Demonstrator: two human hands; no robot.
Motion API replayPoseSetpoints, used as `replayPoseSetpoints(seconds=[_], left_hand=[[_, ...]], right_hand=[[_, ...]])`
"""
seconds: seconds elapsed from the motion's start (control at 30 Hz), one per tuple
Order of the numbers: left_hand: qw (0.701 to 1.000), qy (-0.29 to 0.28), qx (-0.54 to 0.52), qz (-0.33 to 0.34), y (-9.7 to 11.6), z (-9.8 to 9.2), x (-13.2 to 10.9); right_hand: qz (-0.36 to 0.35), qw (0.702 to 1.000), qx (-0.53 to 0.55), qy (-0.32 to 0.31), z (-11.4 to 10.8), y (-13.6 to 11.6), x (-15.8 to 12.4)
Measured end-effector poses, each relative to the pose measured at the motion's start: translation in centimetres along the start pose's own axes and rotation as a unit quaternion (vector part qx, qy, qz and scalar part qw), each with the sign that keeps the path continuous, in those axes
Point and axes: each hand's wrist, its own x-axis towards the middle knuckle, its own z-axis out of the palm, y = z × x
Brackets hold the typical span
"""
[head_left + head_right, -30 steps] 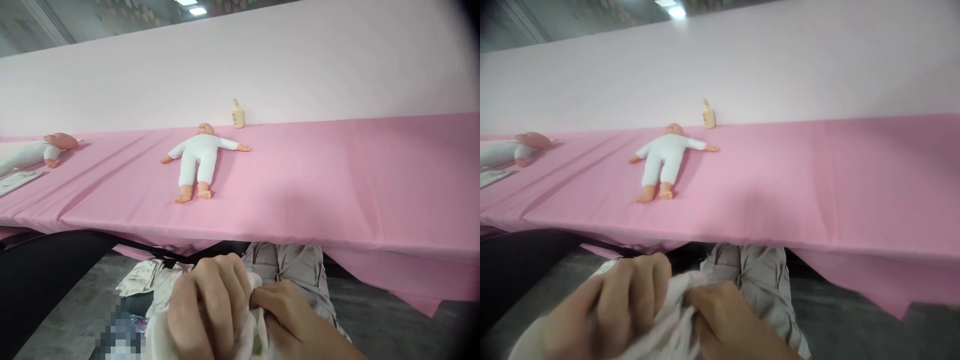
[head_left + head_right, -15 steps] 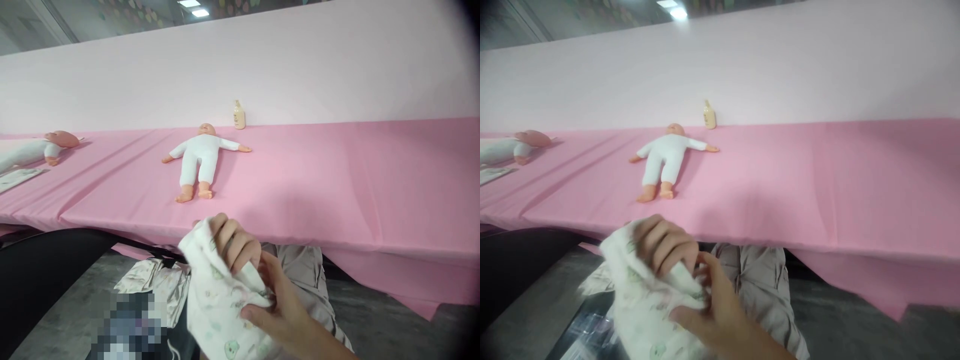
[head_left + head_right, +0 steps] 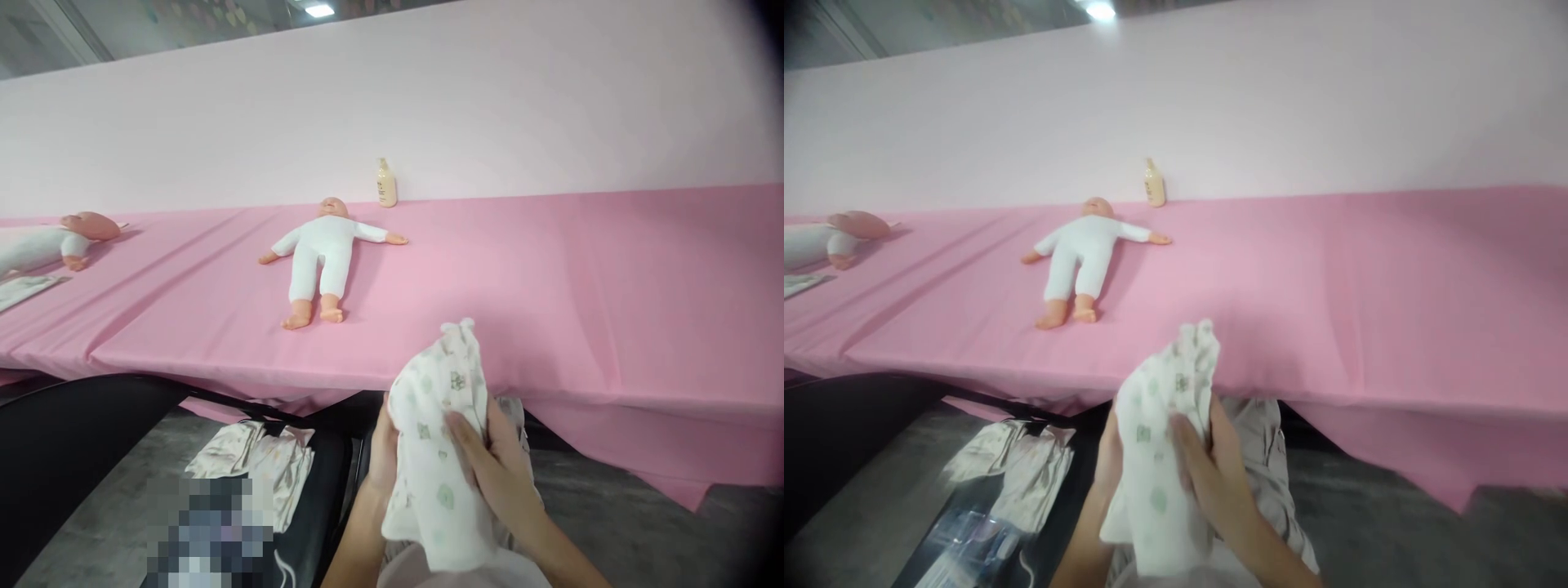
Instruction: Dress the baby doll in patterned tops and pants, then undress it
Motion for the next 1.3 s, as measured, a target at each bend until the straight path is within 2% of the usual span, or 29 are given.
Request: replayPoseSetpoints(seconds=[0.07, 0.13, 0.23, 0.3, 0.4, 0.47, 0.53, 0.6, 0.67, 0.73, 0.8, 0.87, 0.93, 1.03, 1.17, 1.3], left_hand=[[0.999, -0.007, 0.051, 0.006, -0.6, -1.0, -0.9], [0.988, 0.003, 0.153, 0.002, -0.6, -1.5, -1.7], [0.944, 0.036, 0.327, -0.013, -0.2, -1.4, -2.8], [0.912, 0.040, 0.408, -0.006, 0.0, -1.1, -3.2], [0.886, -0.010, 0.464, -0.009, 0.1, -1.0, -3.4], [0.887, -0.033, 0.459, -0.034, -0.2, -1.3, -3.3], [0.903, -0.022, 0.423, -0.070, -0.7, -1.7, -3.1], [0.927, 0.003, 0.361, -0.104, -1.4, -2.0, -3.0], [0.947, 0.029, 0.293, -0.127, -2.0, -2.2, -2.9], [0.963, 0.053, 0.230, -0.128, -2.4, -2.2, -2.7], [0.975, 0.069, 0.181, -0.110, -2.5, -2.1, -2.3], [0.981, 0.082, 0.152, -0.091, -2.4, -2.1, -2.0], [0.981, 0.103, 0.142, -0.087, -2.1, -2.2, -1.7], [0.982, 0.130, 0.120, -0.069, -1.7, -2.6, -1.4], [0.985, 0.148, 0.081, -0.033, -1.4, -3.3, -1.5], [0.968, 0.194, 0.157, 0.010, -1.3, -3.4, -1.7]], right_hand=[[-0.014, 0.999, -0.009, 0.040, -0.2, 0.3, 0.3], [-0.044, 0.997, -0.007, 0.068, -0.3, 0.6, 0.4], [-0.057, 0.995, 0.013, 0.077, -0.8, 0.9, 0.5], [-0.014, 0.995, 0.080, 0.051, -1.4, 1.0, 0.7], [0.112, 0.969, 0.221, -0.006, -2.4, 1.2, 1.5], [0.171, 0.949, 0.264, -0.020, -2.9, 1.4, 2.0], [0.176, 0.949, 0.261, -0.004, -3.4, 1.5, 2.4], [0.137, 0.968, 0.209, 0.026, -3.8, 1.5, 2.5], [0.058, 0.993, 0.095, 0.042, -4.3, 1.4, 2.4], [-0.059, 0.998, -0.037, -0.003, -4.7, 1.2, 2.2], [-0.207, 0.964, -0.119, -0.118, -5.1, 1.0, 2.1], [-0.339, 0.897, -0.163, -0.230, -5.2, 0.9, 2.0], [-0.408, 0.841, -0.220, -0.278, -5.1, 0.9, 1.9], [-0.414, 0.814, -0.303, -0.273, -5.0, 1.2, 1.8], [-0.408, 0.811, -0.334, -0.253, -4.5, 1.9, 1.2], [-0.399, 0.818, -0.319, -0.264, -3.4, 2.0, 0.0]])
